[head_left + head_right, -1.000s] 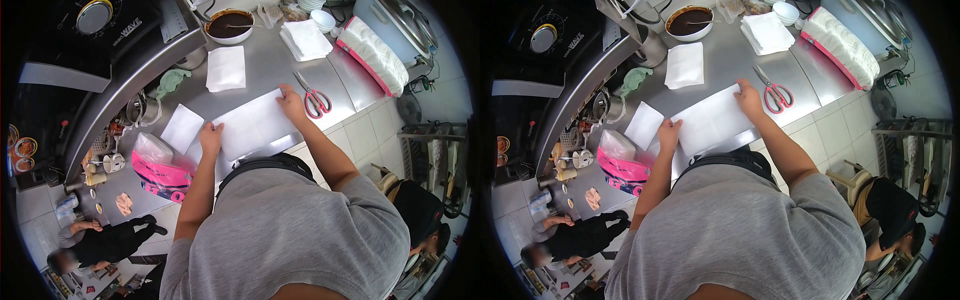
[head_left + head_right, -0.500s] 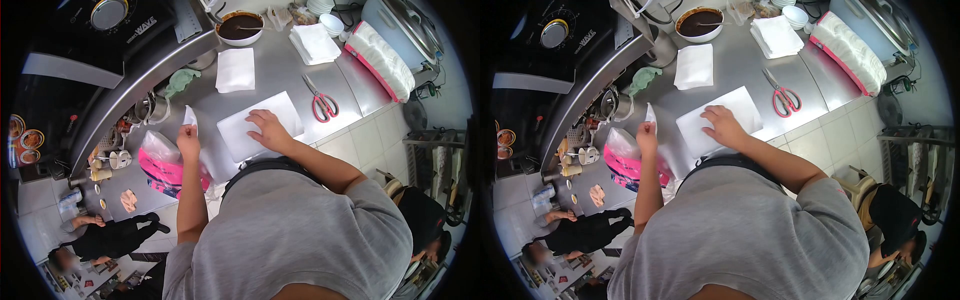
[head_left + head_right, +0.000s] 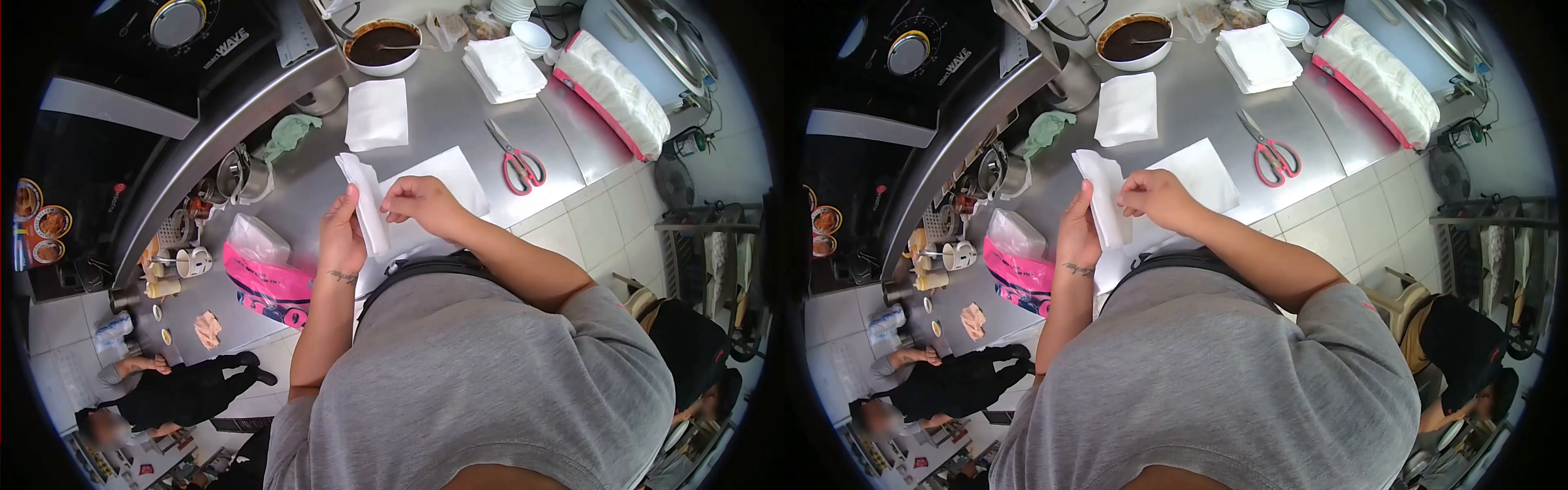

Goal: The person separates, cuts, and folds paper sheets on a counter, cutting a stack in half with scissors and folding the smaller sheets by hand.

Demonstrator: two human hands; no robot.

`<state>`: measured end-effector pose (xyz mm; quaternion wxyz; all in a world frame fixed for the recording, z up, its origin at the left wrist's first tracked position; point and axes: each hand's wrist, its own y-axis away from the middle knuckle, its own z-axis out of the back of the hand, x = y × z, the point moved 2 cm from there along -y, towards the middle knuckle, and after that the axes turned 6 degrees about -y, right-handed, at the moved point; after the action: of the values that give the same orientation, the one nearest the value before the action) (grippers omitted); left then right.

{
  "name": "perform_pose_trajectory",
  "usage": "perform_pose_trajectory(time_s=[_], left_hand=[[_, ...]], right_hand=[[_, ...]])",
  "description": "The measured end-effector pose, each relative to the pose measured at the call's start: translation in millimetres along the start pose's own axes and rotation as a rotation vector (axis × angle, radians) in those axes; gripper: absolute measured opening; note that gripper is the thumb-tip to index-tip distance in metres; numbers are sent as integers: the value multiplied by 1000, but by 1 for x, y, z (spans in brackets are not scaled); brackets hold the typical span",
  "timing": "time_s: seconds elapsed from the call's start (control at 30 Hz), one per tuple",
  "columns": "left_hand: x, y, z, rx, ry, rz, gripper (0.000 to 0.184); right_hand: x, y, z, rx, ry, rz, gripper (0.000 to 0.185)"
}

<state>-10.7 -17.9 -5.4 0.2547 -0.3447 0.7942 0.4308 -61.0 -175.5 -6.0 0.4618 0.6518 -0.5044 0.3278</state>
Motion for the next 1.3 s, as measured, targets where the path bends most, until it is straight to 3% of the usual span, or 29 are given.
perform_pose_trajectory(time_s=[0.13,0.23,0.33,0.37,0.47,0.6,0.67,0.8,0.87,0.97,1.1,1.2,1.3], left_hand=[[-7,11,-16,-39,169,126,24],[4,6,-9,-64,144,35,18],[18,-2,4,129,-206,-216,12],[14,7,-11,60,-323,-283,12],[17,8,-10,140,-388,-326,14],[19,6,0,192,-298,-252,11],[19,8,1,184,-196,-185,11],[22,3,13,248,-55,-53,27],[28,-6,29,273,-33,53,44],[35,-10,39,301,63,135,54],[45,-17,49,303,16,147,52],[50,-22,57,231,60,143,49],[67,-42,91,128,87,109,43]], right_hand=[[3,7,8,32,48,52,18],[7,15,0,27,79,97,24],[12,14,-2,-69,-63,30,30],[17,13,-1,-96,-60,48,32],[19,10,7,-80,70,94,31],[7,4,18,-98,8,69,23],[2,2,24,-94,-182,29,21],[2,9,31,-119,-444,-38,23],[-7,6,43,-149,-420,-43,24],[-15,2,65,-175,-377,-60,26],[-19,1,69,-239,-173,-69,25],[-34,-4,87,-291,298,20,27],[-55,-16,117,-479,383,59,40]])
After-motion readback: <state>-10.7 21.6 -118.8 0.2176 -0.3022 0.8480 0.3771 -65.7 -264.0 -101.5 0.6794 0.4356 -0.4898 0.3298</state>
